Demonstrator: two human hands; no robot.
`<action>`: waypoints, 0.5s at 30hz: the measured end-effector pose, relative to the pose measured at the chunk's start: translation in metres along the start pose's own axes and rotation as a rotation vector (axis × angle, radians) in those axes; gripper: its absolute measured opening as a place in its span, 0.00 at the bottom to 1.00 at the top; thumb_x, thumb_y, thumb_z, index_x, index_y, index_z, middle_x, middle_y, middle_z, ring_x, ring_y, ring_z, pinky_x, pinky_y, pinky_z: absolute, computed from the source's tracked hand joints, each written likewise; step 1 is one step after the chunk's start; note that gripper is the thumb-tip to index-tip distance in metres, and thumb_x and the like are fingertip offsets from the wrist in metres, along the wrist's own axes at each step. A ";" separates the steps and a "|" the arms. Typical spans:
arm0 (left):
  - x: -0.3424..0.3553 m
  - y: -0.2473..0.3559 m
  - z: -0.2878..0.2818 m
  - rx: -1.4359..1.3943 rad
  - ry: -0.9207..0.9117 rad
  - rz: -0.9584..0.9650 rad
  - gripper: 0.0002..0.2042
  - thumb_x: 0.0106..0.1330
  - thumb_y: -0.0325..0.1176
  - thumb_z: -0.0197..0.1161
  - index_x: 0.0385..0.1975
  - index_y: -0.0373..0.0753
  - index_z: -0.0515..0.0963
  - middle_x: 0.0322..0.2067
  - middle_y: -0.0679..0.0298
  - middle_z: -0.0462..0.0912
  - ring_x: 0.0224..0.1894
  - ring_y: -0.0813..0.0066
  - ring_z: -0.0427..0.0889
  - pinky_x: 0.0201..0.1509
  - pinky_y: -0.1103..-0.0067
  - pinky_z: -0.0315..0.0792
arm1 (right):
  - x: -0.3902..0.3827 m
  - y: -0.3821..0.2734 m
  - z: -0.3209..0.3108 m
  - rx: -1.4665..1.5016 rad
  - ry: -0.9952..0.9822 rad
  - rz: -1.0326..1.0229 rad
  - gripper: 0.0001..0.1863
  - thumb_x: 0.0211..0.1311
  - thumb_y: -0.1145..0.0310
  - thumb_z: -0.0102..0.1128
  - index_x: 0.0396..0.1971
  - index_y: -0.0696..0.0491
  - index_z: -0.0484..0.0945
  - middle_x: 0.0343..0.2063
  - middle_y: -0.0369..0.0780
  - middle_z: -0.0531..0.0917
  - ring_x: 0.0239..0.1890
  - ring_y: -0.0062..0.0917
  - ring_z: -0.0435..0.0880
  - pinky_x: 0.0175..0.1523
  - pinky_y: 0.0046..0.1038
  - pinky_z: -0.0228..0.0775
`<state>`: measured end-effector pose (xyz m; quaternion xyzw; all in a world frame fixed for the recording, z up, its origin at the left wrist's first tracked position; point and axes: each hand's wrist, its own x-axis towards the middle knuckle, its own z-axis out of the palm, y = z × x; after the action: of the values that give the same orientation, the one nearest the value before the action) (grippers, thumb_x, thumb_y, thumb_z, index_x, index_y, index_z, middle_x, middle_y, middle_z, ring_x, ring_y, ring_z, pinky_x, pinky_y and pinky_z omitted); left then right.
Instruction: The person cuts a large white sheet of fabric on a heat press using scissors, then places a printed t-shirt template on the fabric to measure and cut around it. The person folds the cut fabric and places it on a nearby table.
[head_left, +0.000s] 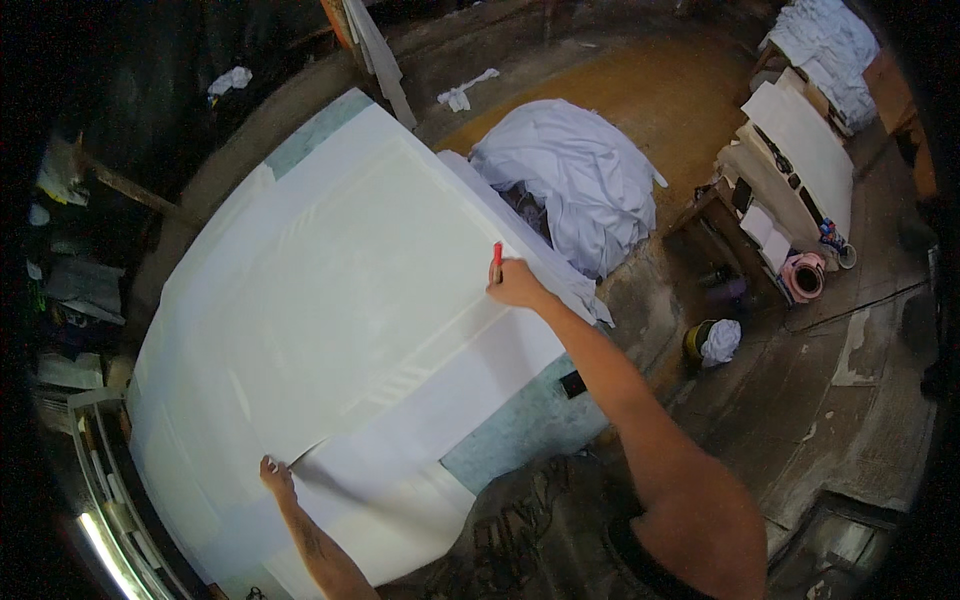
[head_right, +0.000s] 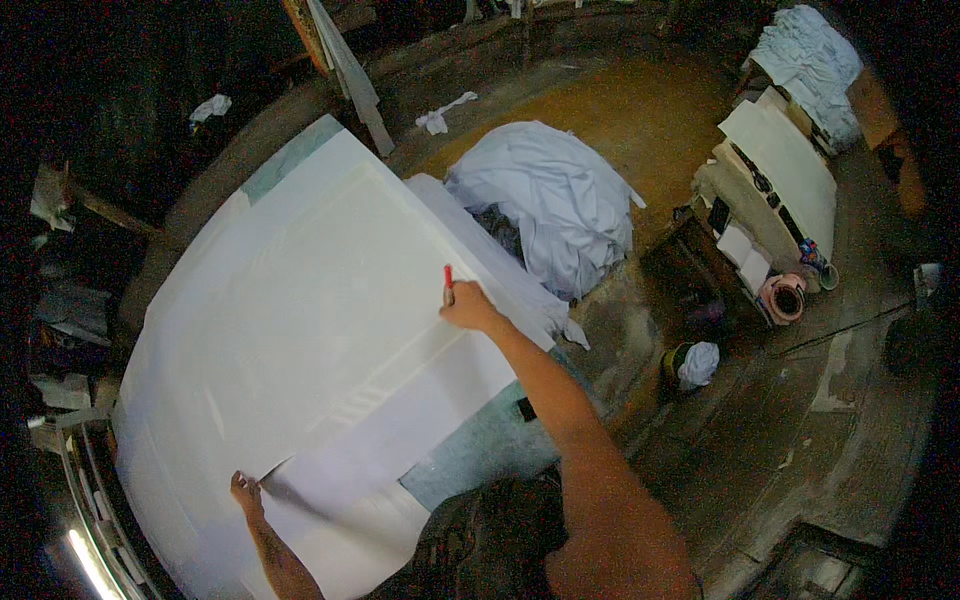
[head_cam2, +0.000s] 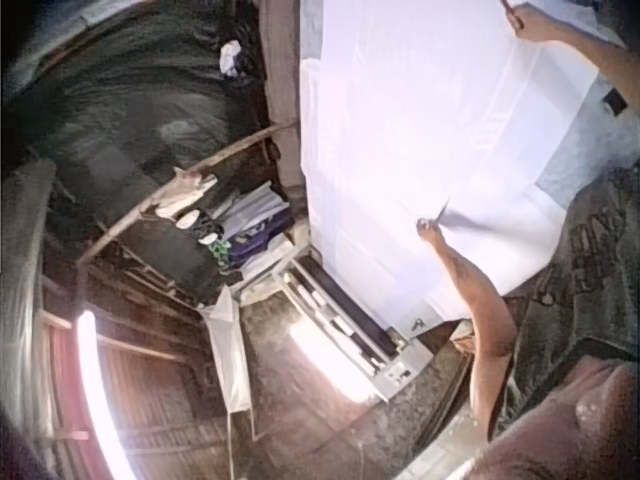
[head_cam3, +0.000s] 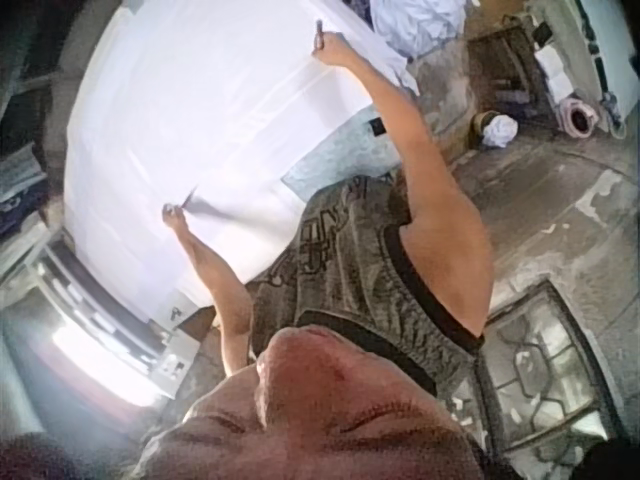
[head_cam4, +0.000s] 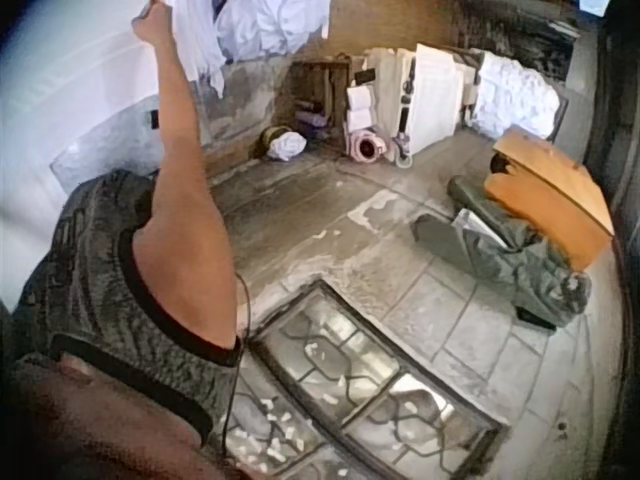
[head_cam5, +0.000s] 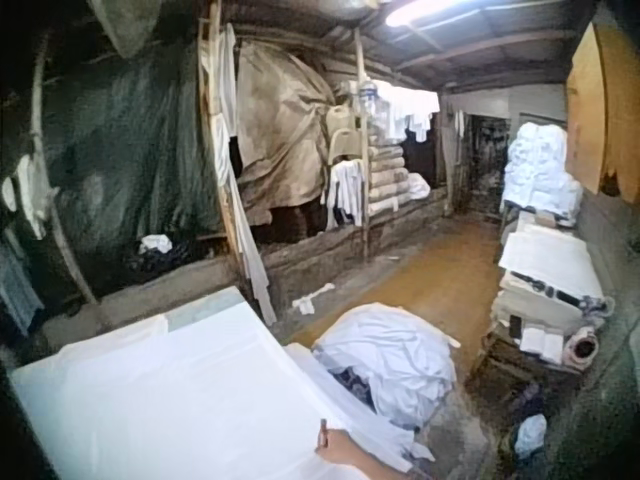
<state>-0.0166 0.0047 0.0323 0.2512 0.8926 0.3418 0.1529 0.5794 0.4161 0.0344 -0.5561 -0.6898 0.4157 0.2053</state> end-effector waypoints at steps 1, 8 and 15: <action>-0.002 -0.003 -0.003 0.001 0.004 0.008 0.24 0.59 0.20 0.57 0.58 0.32 0.64 0.42 0.53 0.72 0.26 0.71 0.76 0.24 0.77 0.71 | -0.015 -0.009 0.000 -0.022 -0.095 -0.109 0.12 0.41 0.68 0.65 0.26 0.59 0.75 0.25 0.49 0.81 0.32 0.43 0.82 0.37 0.40 0.73; -0.006 -0.004 -0.007 -0.063 -0.013 -0.028 0.25 0.62 0.19 0.54 0.60 0.35 0.61 0.44 0.55 0.70 0.30 0.76 0.74 0.25 0.82 0.67 | -0.199 -0.019 0.070 -0.308 -0.898 -0.281 0.17 0.47 0.72 0.60 0.40 0.57 0.72 0.31 0.50 0.80 0.36 0.44 0.81 0.37 0.44 0.75; -0.007 -0.010 -0.005 -0.172 -0.007 -0.217 0.24 0.64 0.23 0.55 0.60 0.35 0.61 0.42 0.55 0.71 0.32 0.72 0.74 0.28 0.80 0.70 | -0.195 -0.019 0.061 -0.440 -0.611 -0.405 0.21 0.60 0.55 0.54 0.44 0.56 0.72 0.38 0.48 0.79 0.44 0.42 0.79 0.46 0.45 0.69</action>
<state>-0.0163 -0.0080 0.0301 0.1404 0.8813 0.3979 0.2129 0.5804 0.2114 0.0495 -0.2910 -0.8865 0.3557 -0.0544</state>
